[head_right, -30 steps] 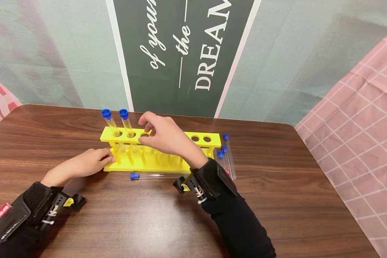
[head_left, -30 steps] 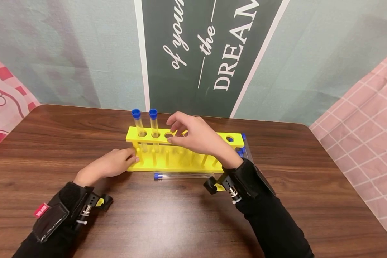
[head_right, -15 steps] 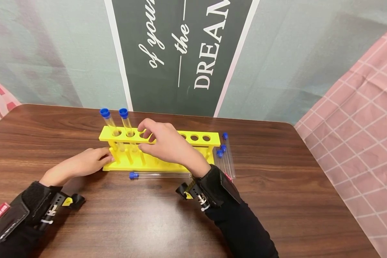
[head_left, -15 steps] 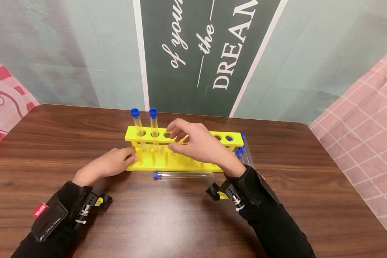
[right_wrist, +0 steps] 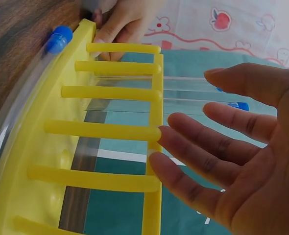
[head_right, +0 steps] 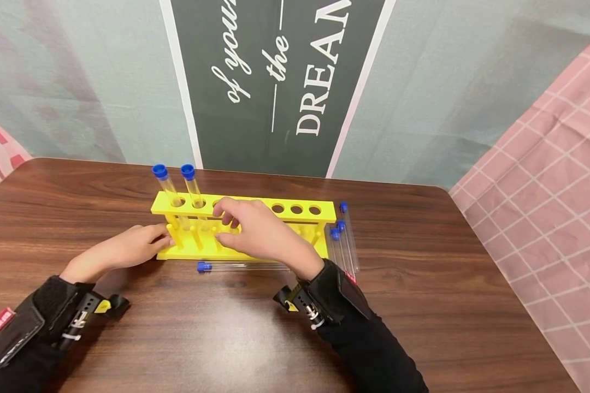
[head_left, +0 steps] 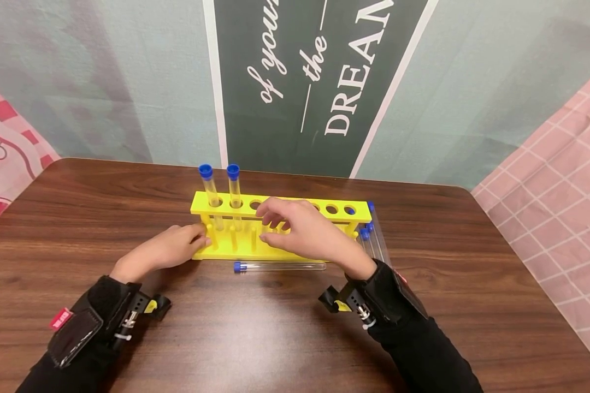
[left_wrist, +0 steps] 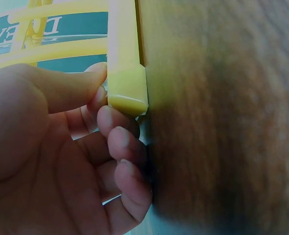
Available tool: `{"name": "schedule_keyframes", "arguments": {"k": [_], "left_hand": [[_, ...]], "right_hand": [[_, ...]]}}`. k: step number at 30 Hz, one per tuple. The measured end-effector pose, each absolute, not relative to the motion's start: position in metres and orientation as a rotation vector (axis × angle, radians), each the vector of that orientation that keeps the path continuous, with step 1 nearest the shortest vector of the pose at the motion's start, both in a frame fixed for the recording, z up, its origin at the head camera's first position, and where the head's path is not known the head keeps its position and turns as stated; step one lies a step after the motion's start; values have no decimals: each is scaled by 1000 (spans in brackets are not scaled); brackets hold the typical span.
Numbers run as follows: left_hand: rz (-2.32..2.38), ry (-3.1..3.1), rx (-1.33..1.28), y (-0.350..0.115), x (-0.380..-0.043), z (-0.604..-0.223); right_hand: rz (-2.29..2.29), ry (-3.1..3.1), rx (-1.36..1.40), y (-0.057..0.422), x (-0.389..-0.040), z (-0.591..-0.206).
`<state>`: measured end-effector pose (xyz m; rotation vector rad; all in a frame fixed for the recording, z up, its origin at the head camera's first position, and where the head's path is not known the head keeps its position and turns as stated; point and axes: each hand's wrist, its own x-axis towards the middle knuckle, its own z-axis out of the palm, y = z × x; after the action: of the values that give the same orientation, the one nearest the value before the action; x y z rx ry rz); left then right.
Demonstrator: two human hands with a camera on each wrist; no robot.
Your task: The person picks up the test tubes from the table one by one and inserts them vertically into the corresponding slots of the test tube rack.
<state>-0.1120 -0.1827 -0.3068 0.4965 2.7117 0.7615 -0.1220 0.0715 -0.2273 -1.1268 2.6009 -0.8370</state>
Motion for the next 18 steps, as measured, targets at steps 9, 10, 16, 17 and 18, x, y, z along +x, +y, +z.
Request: {"name": "schedule_keyframes", "arguments": {"k": [9,10,16,17,18], "left_hand": [[763,2705,485,-183,-112,-306],[764,2703,481,-183,-112,-306],[775,2696,476,-182,-111,-305],[776,2696,479,-182,-111,-305],[777,2697,483,-182,-111,-305]], "right_hand": [[-860,2602,-1224,73,-117,-232],[-851,2595,-1239,74,-116,-232],[-776,2560,-1299,75,-111,-237],[-761,2557,-1304,75,-110,-238],[-745,2553,-1310,75,-109,-240]]}}
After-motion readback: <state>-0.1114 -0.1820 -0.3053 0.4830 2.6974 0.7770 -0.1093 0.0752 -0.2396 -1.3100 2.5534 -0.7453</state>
